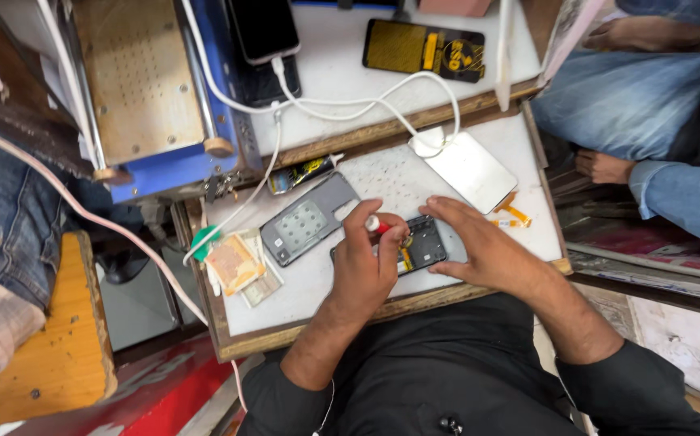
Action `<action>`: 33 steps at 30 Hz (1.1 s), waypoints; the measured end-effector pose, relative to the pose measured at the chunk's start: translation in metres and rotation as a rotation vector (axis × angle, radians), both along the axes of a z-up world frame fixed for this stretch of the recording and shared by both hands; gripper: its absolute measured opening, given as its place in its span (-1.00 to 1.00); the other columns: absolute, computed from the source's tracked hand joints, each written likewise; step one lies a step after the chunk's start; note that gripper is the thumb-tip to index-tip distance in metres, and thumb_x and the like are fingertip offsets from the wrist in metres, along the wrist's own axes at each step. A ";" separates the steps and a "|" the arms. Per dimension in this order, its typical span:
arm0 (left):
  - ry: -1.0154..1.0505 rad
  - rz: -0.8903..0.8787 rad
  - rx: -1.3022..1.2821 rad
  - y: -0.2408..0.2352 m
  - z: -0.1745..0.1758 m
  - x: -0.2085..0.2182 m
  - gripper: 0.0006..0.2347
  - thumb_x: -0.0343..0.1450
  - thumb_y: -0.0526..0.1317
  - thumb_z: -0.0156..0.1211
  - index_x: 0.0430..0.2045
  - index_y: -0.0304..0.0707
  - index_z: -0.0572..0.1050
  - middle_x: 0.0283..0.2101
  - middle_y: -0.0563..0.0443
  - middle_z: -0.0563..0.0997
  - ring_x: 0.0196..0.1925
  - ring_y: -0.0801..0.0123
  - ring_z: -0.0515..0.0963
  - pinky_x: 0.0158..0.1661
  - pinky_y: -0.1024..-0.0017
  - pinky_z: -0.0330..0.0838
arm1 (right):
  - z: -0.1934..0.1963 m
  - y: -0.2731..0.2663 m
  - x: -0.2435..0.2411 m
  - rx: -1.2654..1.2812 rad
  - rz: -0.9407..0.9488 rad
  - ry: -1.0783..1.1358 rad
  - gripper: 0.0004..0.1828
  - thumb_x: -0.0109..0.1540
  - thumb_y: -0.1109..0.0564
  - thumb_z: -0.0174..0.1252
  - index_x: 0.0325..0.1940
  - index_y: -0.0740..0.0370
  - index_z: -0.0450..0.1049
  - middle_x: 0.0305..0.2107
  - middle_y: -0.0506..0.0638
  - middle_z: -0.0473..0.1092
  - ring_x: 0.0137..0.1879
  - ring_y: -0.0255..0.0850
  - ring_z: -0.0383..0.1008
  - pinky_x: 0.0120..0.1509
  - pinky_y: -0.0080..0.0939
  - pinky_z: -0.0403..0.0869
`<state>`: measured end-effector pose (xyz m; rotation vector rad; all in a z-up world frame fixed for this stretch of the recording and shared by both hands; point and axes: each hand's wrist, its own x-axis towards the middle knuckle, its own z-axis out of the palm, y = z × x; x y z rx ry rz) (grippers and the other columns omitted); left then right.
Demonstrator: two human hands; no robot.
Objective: The person disassembles a smartphone on a workbench, using a red-handled tool to pry open the casing and remove the battery. They handle the phone's internal components, including the motherboard and battery, and interact with another person who hands over a different phone.
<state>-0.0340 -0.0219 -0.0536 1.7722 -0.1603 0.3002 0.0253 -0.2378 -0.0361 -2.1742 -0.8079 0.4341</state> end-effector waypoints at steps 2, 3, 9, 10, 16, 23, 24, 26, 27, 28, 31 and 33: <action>0.029 -0.032 0.050 -0.006 0.000 0.013 -0.62 0.60 -0.35 0.08 0.28 -0.35 0.13 -0.16 -0.16 0.66 -0.19 0.29 0.72 -0.18 0.41 0.63 | 0.000 -0.002 0.003 0.049 0.030 -0.026 0.08 -0.02 0.07 0.50 0.46 0.28 0.07 0.31 0.22 0.27 0.50 0.15 0.15 0.49 0.04 0.22; 0.046 -0.048 0.077 -0.008 0.000 0.017 -0.61 0.58 -0.34 0.09 0.29 -0.35 0.14 -0.15 -0.18 0.66 -0.19 0.27 0.72 -0.21 0.41 0.63 | 0.000 -0.003 0.004 0.075 0.046 -0.037 0.09 -0.01 0.06 0.48 0.47 0.31 0.04 0.30 0.21 0.28 0.50 0.17 0.14 0.50 0.06 0.21; 0.196 0.061 -0.078 -0.003 -0.001 0.024 -0.56 0.57 -0.29 0.12 0.33 -0.36 0.14 -0.23 -0.10 0.64 -0.30 0.41 0.65 -0.25 0.47 0.57 | -0.001 -0.005 0.006 0.092 -0.141 -0.062 -0.41 0.22 0.26 0.21 0.36 0.24 0.37 0.24 0.16 0.39 0.44 0.04 0.32 0.47 -0.03 0.34; 0.213 0.072 -0.071 0.003 -0.004 0.022 -0.56 0.58 -0.28 0.11 0.34 -0.36 0.15 -0.27 -0.09 0.63 -0.32 0.43 0.62 -0.24 0.48 0.54 | -0.002 -0.003 0.008 0.053 -0.143 -0.096 -0.48 0.21 0.26 0.23 0.28 0.23 0.44 0.15 0.11 0.43 0.37 0.02 0.36 0.42 -0.04 0.37; 0.248 0.035 -0.086 0.020 -0.024 0.007 -0.58 0.61 -0.26 0.06 0.34 -0.40 0.14 -0.28 -0.09 0.62 -0.25 0.48 0.57 -0.18 0.51 0.47 | -0.002 0.009 0.029 -0.085 -0.100 -0.159 -0.67 0.09 0.26 0.31 -0.05 0.19 0.64 -0.19 0.02 0.52 0.05 -0.03 0.42 0.13 -0.06 0.47; 0.237 0.059 -0.074 0.016 -0.027 0.008 -0.63 0.59 -0.29 0.07 0.28 -0.38 0.19 -0.32 -0.07 0.63 -0.31 0.50 0.55 -0.25 0.51 0.45 | 0.008 0.015 0.043 -0.261 0.064 -0.272 -0.68 0.06 0.27 0.27 -0.10 0.20 0.63 -0.26 -0.04 0.52 -0.01 -0.07 0.45 0.10 -0.11 0.49; 0.238 0.062 -0.066 0.016 -0.027 0.007 -0.63 0.59 -0.29 0.08 0.28 -0.38 0.20 -0.32 -0.07 0.62 -0.33 0.50 0.55 -0.26 0.52 0.45 | 0.007 0.015 0.044 -0.309 0.112 -0.299 -0.66 0.05 0.27 0.26 -0.09 0.21 0.62 -0.28 -0.05 0.52 -0.02 -0.08 0.45 0.10 -0.11 0.49; 0.264 0.063 -0.068 0.016 -0.027 0.006 -0.63 0.58 -0.30 0.08 0.27 -0.37 0.20 -0.33 -0.07 0.63 -0.34 0.51 0.54 -0.28 0.52 0.44 | 0.005 0.014 0.049 -0.337 0.171 -0.335 -0.64 0.02 0.26 0.25 -0.09 0.21 0.61 -0.28 -0.06 0.53 -0.04 -0.09 0.45 0.08 -0.12 0.49; 0.275 0.065 -0.069 0.016 -0.027 0.005 -0.63 0.58 -0.30 0.08 0.27 -0.36 0.20 -0.33 -0.07 0.63 -0.35 0.51 0.54 -0.29 0.53 0.43 | 0.004 0.014 0.049 -0.352 0.202 -0.355 -0.63 0.01 0.26 0.25 -0.09 0.21 0.61 -0.28 -0.07 0.53 -0.05 -0.09 0.46 0.08 -0.13 0.49; 0.255 0.061 -0.060 0.016 -0.027 0.006 -0.64 0.59 -0.30 0.08 0.27 -0.36 0.20 -0.33 -0.07 0.63 -0.34 0.50 0.54 -0.28 0.53 0.44 | 0.005 0.015 0.049 -0.371 0.209 -0.373 -0.63 0.01 0.25 0.25 -0.09 0.20 0.60 -0.28 -0.07 0.53 -0.04 -0.10 0.46 0.06 -0.14 0.49; 0.237 0.072 -0.042 0.017 -0.025 0.006 -0.64 0.59 -0.31 0.09 0.27 -0.36 0.21 -0.34 -0.07 0.62 -0.35 0.49 0.53 -0.27 0.52 0.43 | 0.005 0.019 0.049 -0.405 0.225 -0.444 -0.63 -0.01 0.23 0.26 -0.10 0.20 0.60 -0.28 -0.08 0.53 -0.03 -0.12 0.47 0.03 -0.13 0.49; 0.289 0.086 -0.051 0.015 -0.024 0.004 -0.63 0.57 -0.31 0.10 0.27 -0.36 0.22 -0.39 -0.07 0.60 -0.41 0.48 0.51 -0.33 0.52 0.40 | 0.004 0.021 0.046 -0.407 0.209 -0.502 -0.63 -0.03 0.21 0.27 -0.12 0.21 0.60 -0.28 -0.05 0.53 -0.02 -0.12 0.47 0.04 -0.11 0.48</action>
